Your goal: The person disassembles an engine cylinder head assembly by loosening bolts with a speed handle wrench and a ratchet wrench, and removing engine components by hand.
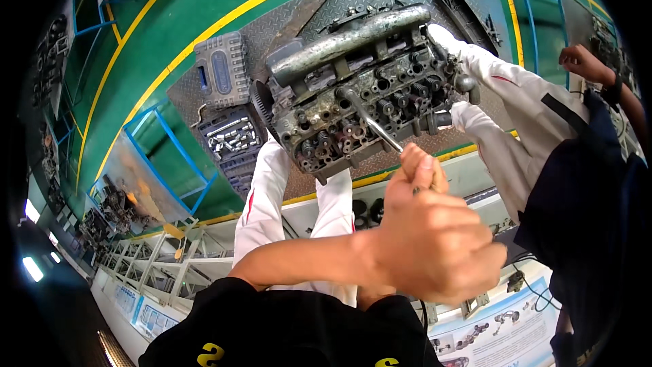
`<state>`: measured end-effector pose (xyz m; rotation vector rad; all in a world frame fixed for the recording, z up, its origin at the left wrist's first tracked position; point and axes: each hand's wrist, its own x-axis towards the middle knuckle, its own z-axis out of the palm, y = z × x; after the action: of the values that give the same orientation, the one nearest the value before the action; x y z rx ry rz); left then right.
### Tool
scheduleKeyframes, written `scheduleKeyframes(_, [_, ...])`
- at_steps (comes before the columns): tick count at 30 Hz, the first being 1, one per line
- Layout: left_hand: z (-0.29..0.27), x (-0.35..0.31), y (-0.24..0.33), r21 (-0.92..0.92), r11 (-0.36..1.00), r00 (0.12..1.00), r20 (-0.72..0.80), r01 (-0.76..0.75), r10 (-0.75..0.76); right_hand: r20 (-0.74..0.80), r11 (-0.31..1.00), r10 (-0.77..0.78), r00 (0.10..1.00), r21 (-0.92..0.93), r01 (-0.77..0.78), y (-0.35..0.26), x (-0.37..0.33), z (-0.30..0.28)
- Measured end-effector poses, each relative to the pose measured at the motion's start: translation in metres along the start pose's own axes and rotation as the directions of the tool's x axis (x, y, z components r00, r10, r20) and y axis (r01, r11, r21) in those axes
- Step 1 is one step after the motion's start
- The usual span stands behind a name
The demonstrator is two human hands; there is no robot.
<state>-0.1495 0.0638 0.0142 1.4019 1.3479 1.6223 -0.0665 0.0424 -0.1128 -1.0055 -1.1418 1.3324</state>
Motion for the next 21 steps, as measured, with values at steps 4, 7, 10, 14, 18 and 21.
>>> scheduleKeyframes(4, [0.000,-0.002,-0.037,0.012,0.998,0.997,-0.031,0.067,-0.067,-0.120,0.744,0.250,0.961,-0.611,-0.270,0.041,-0.026,-0.036])
scheduleKeyframes(7, [0.006,0.000,-0.036,-0.037,0.999,1.000,0.024,0.005,-0.004,-0.300,0.795,0.273,0.914,-0.464,-0.390,0.043,-0.035,-0.046])
scheduleKeyframes(10, [0.006,0.002,-0.036,-0.034,0.999,0.998,0.061,0.038,-0.036,-0.202,0.452,0.264,0.943,-0.838,-0.306,0.050,-0.094,-0.024])
scheduleKeyframes(14, [0.013,-0.010,-0.030,0.058,0.995,0.993,0.084,0.076,-0.081,-0.418,0.956,0.247,0.874,-0.042,-0.290,0.049,0.044,0.003])
scheduleKeyframes(18, [0.016,0.017,-0.047,0.016,0.986,0.986,-0.045,0.163,-0.162,-0.595,0.805,-0.322,0.737,-0.582,-0.118,0.052,0.087,0.063])
scheduleKeyframes(21, [0.001,0.000,-0.029,0.228,0.947,0.939,0.205,0.228,-0.275,-0.635,0.942,0.072,0.770,-0.209,-0.261,0.035,0.058,0.024])
